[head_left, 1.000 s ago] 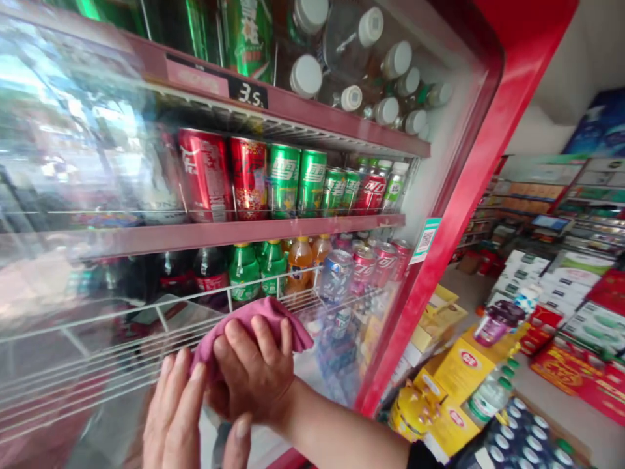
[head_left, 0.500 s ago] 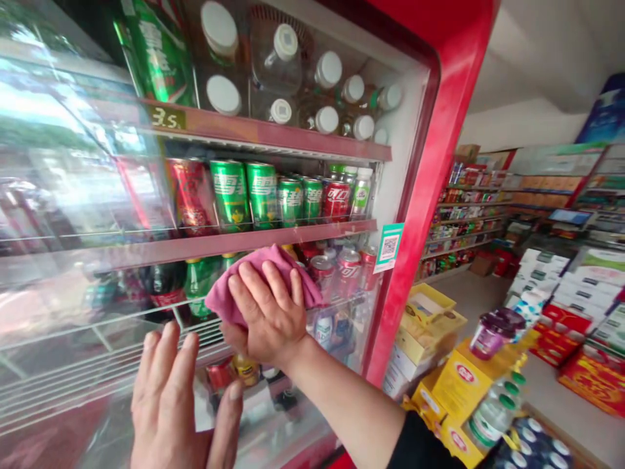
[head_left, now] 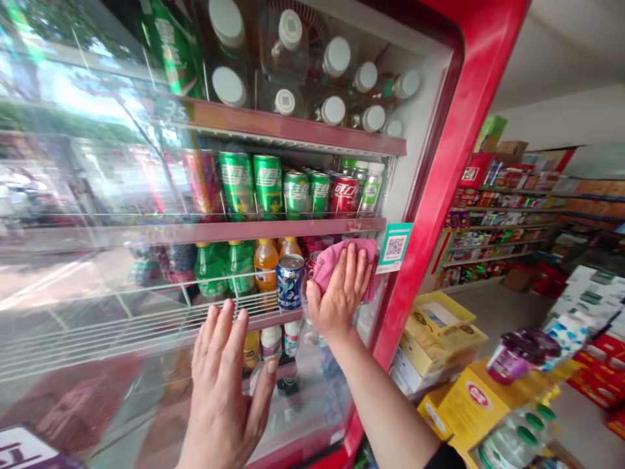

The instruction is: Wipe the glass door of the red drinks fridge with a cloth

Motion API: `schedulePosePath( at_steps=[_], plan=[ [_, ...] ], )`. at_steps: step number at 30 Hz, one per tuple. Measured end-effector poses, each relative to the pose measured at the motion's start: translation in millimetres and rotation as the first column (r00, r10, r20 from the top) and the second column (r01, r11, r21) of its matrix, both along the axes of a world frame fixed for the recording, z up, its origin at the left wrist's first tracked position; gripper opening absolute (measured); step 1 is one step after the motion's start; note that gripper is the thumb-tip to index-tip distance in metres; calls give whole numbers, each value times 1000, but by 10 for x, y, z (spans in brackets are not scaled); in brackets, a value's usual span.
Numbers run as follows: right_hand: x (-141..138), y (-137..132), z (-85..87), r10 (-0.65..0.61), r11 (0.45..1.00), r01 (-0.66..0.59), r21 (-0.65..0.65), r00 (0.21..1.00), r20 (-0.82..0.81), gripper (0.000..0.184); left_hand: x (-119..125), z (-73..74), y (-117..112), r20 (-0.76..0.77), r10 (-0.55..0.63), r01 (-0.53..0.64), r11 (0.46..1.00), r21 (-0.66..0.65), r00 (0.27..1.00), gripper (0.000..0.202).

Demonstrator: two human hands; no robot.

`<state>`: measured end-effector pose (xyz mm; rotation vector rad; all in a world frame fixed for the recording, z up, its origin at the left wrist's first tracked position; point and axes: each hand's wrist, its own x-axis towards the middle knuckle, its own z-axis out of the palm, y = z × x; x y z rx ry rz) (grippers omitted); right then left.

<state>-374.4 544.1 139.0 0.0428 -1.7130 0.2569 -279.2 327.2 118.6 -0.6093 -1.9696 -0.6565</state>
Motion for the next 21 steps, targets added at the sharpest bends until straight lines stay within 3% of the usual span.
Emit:
schedulePosePath(
  at_steps=[2, 4, 7, 9, 12, 14, 17, 21],
  plan=[
    [25, -214, -94, 5, 1000, -5, -18, 1000, 22, 89, 17, -31, -55, -3, 19, -19, 1000, 6, 1000, 90],
    [47, -509, -199, 47, 998, -49, 51, 998, 34, 83, 34, -48, -150, 4, 48, -48, 999, 17, 999, 90],
    [68, -1014, -293, 149, 952, -144, 271, 989, 2, 66, 53, -16, -346, 1, 92, -92, 995, 29, 996, 91],
    [72, -1310, -242, 195, 894, -173, 413, 981, -12, 58, 52, 51, -483, -12, 114, -114, 993, 27, 993, 89],
    [65, -1565, 38, 205, 817, -195, 543, 978, 43, 56, 11, 209, -631, -32, 127, -127, 992, 8, 991, 90],
    [50, -1583, 301, 198, 794, -200, 574, 978, 68, 58, -46, 327, -659, -60, 121, -122, 993, -4, 991, 92],
    [21, -1412, 683, 185, 798, -179, 576, 982, 50, 61, -170, 488, -603, -126, 98, -101, 995, -14, 987, 94],
    [-33, -912, 1063, 102, 847, -121, 517, 993, 66, 69, -354, 686, -473, -186, 87, -97, 994, -43, 979, 94]
  ],
)
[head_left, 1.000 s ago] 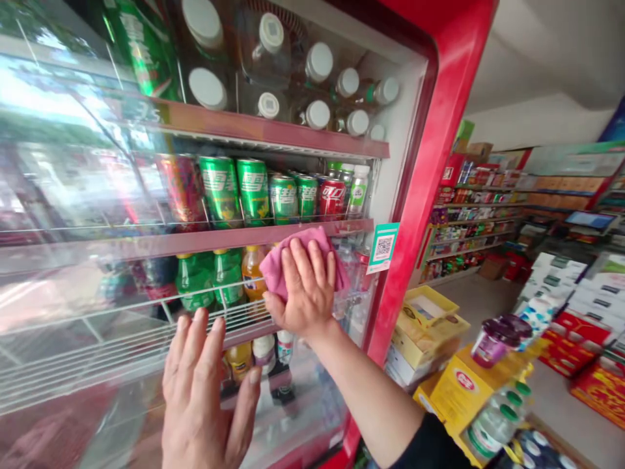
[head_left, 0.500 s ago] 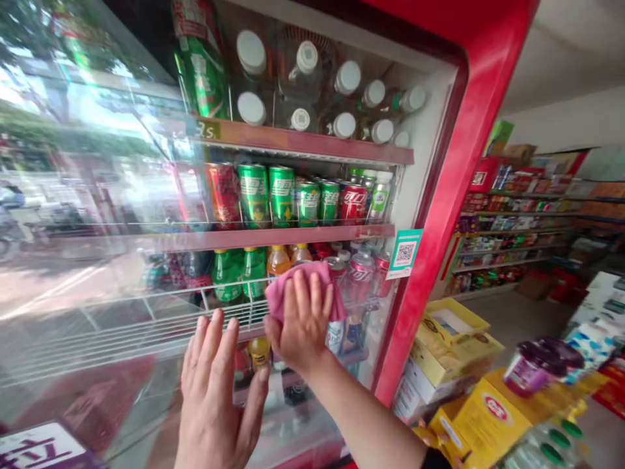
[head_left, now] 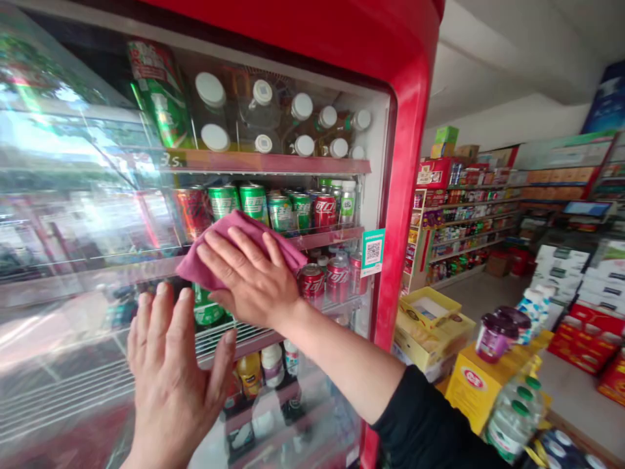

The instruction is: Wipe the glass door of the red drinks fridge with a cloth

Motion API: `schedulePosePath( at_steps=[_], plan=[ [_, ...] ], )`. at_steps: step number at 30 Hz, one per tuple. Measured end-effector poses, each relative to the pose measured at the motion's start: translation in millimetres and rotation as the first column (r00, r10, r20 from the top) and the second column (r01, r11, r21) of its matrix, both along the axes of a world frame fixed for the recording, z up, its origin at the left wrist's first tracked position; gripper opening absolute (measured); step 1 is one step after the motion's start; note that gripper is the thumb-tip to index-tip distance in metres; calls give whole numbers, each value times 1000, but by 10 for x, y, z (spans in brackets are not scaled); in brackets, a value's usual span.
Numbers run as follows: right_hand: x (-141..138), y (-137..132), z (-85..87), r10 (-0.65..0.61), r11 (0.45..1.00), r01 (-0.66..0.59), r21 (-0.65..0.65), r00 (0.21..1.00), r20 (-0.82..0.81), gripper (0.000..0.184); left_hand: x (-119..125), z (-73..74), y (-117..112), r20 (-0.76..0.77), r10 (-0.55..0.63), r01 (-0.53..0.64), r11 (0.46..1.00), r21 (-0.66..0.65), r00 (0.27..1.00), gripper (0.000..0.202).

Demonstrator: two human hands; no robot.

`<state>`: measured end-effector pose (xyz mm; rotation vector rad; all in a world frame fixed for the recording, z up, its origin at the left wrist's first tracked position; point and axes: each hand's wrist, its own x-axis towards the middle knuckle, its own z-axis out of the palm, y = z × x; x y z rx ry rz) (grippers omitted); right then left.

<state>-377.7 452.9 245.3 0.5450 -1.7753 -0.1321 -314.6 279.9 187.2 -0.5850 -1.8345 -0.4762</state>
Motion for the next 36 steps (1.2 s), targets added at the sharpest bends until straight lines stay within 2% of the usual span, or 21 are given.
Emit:
schedulePosePath(
  at_steps=[4, 7, 9, 12, 14, 16, 18, 21, 24, 26, 28, 31, 33, 36],
  plan=[
    [-93, 720, 203, -98, 985, 99, -143, 995, 12, 74, -148, 202, 125, -2, 22, -22, 1000, -8, 1000, 93],
    [-170, 1220, 207, -147, 946, 130, -296, 989, -34, 76, -223, 296, 257, -12, 10, -10, 1000, -6, 1000, 91],
    [-209, 1408, 170, -172, 906, 129, -403, 982, -72, 77, -253, 324, 352, -22, 2, -3, 1000, -26, 1000, 90],
    [-241, 1388, 162, -203, 834, 143, -533, 978, -56, 77, -272, 365, 437, -19, 10, -12, 998, -65, 1000, 88],
    [-247, 1209, 238, -213, 787, 158, -596, 977, -21, 78, -273, 424, 423, -28, 12, -13, 998, -69, 1000, 85],
    [-243, 950, 376, -202, 778, 157, -608, 979, -5, 79, -270, 511, 347, -57, 8, -11, 999, -47, 998, 84],
    [-227, 652, 537, -162, 825, 132, -550, 987, -6, 79, -265, 612, 233, -83, 13, -14, 1000, -12, 996, 85],
    [-177, 198, 706, -94, 921, 82, -380, 996, -12, 79, -264, 739, 53, -129, 29, -25, 999, 35, 991, 86],
    [-109, -137, 701, -42, 985, 36, -170, 999, -28, 72, -288, 795, -79, -156, 45, -35, 997, 66, 987, 85],
    [-76, -216, 622, 18, 1000, -18, -8, 999, -36, 66, -324, 789, -134, -140, 61, -50, 996, 80, 988, 84],
    [-71, -151, 529, 89, 987, -83, 139, 995, -43, 65, -369, 758, -167, -116, 77, -68, 994, 82, 990, 82],
    [-116, 202, 427, 151, 955, -137, 263, 988, -30, 68, -432, 696, -199, -119, 91, -82, 994, 77, 989, 82],
    [-156, 567, 390, 133, 958, -127, 259, 991, -9, 73, -456, 664, -222, -144, 95, -86, 994, 73, 985, 82],
    [-191, 1184, 362, 24, 993, -21, 117, 999, -29, 82, -458, 642, -275, -148, 105, -97, 993, 61, 983, 82]
  ],
)
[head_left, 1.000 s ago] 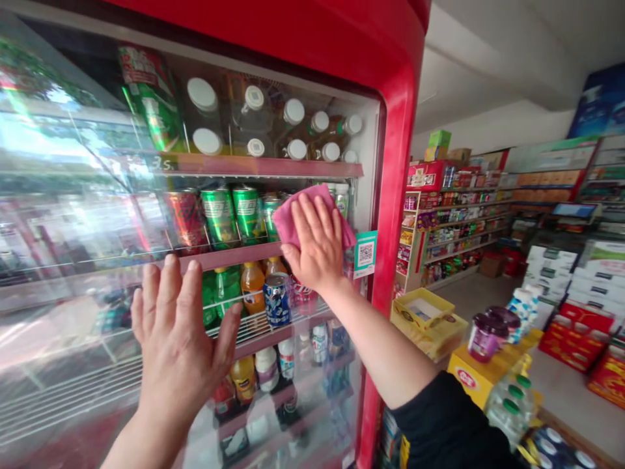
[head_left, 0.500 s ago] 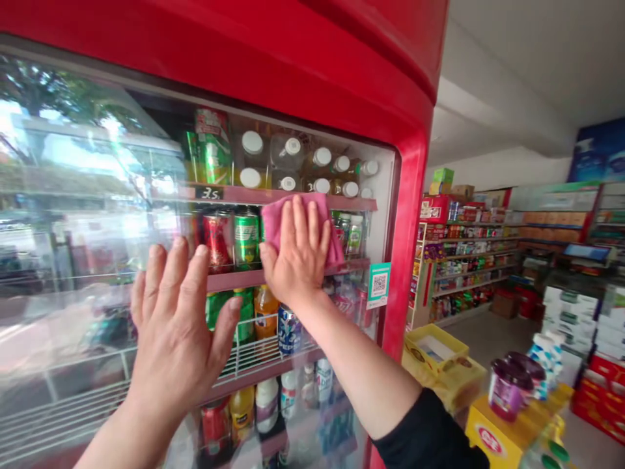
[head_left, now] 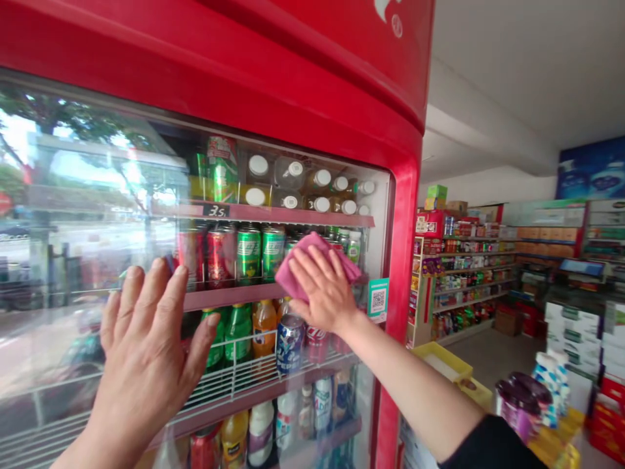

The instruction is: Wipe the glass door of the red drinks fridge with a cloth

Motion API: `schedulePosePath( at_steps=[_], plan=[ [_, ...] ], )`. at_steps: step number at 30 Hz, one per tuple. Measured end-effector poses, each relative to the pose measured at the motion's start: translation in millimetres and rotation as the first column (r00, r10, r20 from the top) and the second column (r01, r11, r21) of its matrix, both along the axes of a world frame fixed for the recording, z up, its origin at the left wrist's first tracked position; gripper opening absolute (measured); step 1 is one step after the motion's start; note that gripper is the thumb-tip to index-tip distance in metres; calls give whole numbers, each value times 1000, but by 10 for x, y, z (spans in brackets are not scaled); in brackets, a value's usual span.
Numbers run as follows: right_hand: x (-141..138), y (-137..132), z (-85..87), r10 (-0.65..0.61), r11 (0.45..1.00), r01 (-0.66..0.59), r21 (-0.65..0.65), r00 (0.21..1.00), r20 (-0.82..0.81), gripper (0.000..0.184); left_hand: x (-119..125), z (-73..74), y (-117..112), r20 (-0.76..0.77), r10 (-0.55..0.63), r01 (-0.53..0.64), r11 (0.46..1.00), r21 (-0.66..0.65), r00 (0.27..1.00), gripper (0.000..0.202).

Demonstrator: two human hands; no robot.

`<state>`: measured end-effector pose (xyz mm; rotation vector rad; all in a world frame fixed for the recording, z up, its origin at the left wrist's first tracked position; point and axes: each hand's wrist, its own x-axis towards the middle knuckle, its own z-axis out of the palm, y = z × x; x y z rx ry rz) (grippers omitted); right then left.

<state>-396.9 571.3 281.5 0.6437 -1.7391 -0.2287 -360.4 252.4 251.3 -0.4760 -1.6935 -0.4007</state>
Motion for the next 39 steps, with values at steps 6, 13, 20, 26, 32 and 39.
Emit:
schedulePosePath(
  at_steps=[6, 13, 20, 26, 32, 39],
  plan=[
    [-57, 576, 47, -195, 886, 146, -440, 978, -68, 82, 60, -53, -153, -10, 29, -29, 1000, 8, 1000, 84],
    [-98, -262, 279, -199, 866, 119, -486, 973, -116, 88, 177, -218, -507, -7, 111, -111, 993, 45, 994, 83],
    [-20, -1278, 636, -135, 954, 89, -286, 980, -147, 86, 247, -385, -1018, 34, 200, -202, 977, 65, 979, 85],
    [7, -2027, 885, 14, 984, -37, -177, 992, -129, 87, 297, -456, -1336, 49, 211, -214, 974, 68, 976, 84],
    [42, -2687, 1010, 120, 987, -125, -105, 991, -55, 85, 382, -460, -1564, 40, 177, -180, 981, 71, 983, 85],
    [127, -3495, 947, 245, 967, -244, -71, 969, 10, 73, 555, -531, -1794, 85, 97, -106, 989, 107, 992, 88]
  ],
)
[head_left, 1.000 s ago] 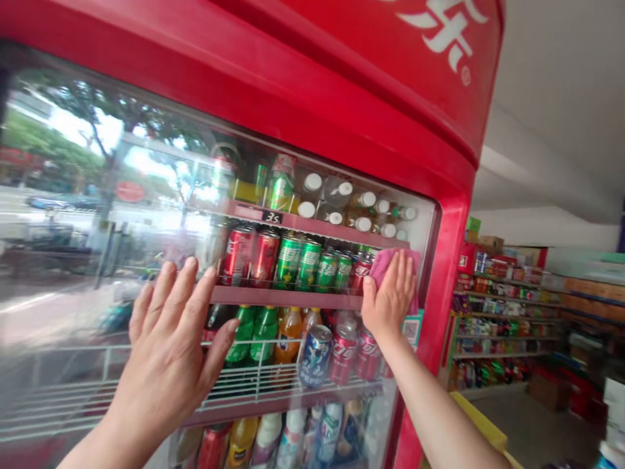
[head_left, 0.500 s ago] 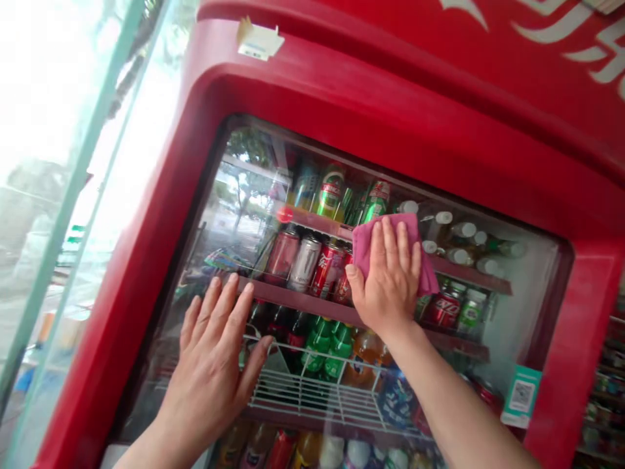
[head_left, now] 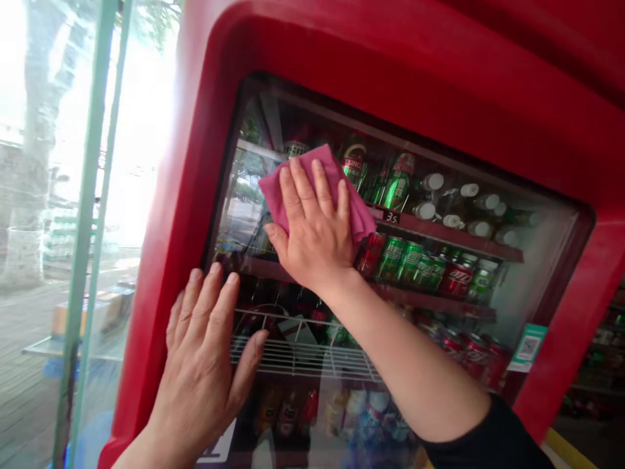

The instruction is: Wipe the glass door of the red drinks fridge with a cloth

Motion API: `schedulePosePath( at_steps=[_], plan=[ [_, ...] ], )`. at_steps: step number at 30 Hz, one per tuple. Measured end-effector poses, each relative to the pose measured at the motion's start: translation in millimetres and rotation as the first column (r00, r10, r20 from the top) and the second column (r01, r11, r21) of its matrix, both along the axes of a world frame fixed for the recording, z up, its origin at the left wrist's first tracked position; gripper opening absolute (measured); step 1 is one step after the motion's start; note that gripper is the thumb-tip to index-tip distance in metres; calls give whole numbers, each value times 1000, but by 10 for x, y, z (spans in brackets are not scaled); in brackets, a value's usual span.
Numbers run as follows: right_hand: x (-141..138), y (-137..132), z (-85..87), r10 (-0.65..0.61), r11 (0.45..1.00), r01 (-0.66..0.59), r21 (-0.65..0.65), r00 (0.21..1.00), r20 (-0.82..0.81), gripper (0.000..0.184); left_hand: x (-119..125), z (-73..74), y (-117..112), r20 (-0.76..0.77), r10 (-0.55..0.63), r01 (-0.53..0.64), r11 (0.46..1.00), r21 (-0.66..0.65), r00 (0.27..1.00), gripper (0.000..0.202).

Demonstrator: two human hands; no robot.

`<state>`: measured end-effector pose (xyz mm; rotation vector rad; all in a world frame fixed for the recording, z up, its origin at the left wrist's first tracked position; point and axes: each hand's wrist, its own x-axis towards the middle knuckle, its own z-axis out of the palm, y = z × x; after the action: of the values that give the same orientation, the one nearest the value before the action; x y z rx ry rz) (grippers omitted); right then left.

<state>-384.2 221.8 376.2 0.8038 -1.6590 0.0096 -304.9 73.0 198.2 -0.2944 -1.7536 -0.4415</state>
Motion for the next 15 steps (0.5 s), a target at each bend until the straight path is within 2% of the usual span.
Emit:
schedulePosePath(
  at_steps=[4, 8, 11, 15],
  plan=[
    [108, -354, -317, 17, 997, -24, 69, 996, 92, 63, 106, -65, -93, 23, -34, 35, 999, -25, 999, 88],
    [156, -561, -837, 122, 980, -154, 123, 966, 230, 50, 200, -122, -161, 48, -69, 70, 997, -31, 996, 88],
    [149, -610, -1262, 122, 973, -164, 163, 963, 242, 50, 263, -165, -188, 85, -84, 88, 995, -40, 993, 89],
    [183, -507, -1715, 41, 954, -74, 292, 992, 118, 51, 356, -241, -186, 119, -108, 113, 993, -39, 987, 89]
  ],
)
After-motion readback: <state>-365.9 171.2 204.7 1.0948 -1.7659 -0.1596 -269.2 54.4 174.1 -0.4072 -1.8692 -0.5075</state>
